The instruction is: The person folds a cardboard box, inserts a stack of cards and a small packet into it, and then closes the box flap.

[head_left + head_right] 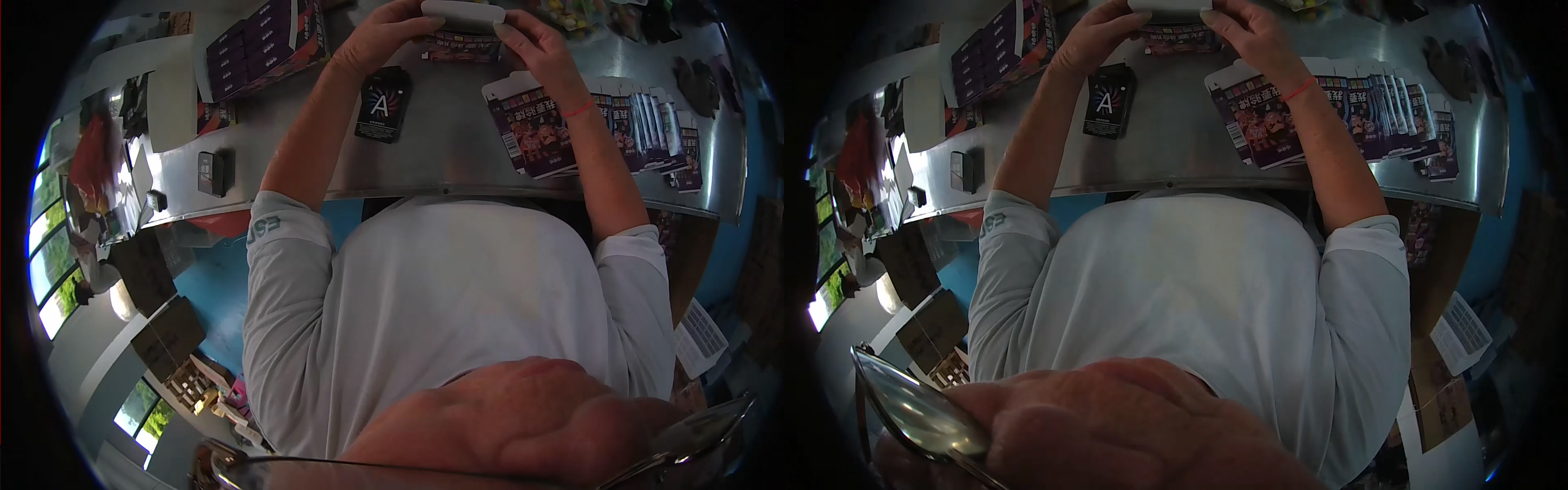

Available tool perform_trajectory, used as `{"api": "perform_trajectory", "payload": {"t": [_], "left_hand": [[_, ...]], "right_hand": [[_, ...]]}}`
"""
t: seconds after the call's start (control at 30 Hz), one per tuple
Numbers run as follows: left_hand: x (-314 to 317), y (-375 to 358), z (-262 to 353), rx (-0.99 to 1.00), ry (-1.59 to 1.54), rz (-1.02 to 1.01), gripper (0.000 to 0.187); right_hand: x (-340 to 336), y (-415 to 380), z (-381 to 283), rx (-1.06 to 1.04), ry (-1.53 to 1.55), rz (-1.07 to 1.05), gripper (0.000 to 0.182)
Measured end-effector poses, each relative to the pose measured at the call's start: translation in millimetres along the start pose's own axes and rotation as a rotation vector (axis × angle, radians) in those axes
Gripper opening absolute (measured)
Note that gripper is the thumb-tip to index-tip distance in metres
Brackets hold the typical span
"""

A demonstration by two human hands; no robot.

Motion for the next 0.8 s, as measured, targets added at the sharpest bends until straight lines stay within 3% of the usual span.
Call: {"api": "perform_trajectory", "payload": {"t": [0.6,0.8], "left_hand": [[18,-14,2,0.267,0.224,0.173,0.044],[19,-16,3,0.307,0.282,0.179,0.043]], "right_hand": [[10,-4,-18,-0.262,-0.198,0.107,0.018],[10,-2,-20,-0.385,-0.405,0.178,0.014]]}}
Point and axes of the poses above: each hand's wrist, its own y-axis towards the middle knuckle, its own x-axis out of the palm, z = x × y, the point moved 1 cm from there along y, towards the middle knuckle, and after that the axes turned 13 degrees about -y, right-handed, at the moved point
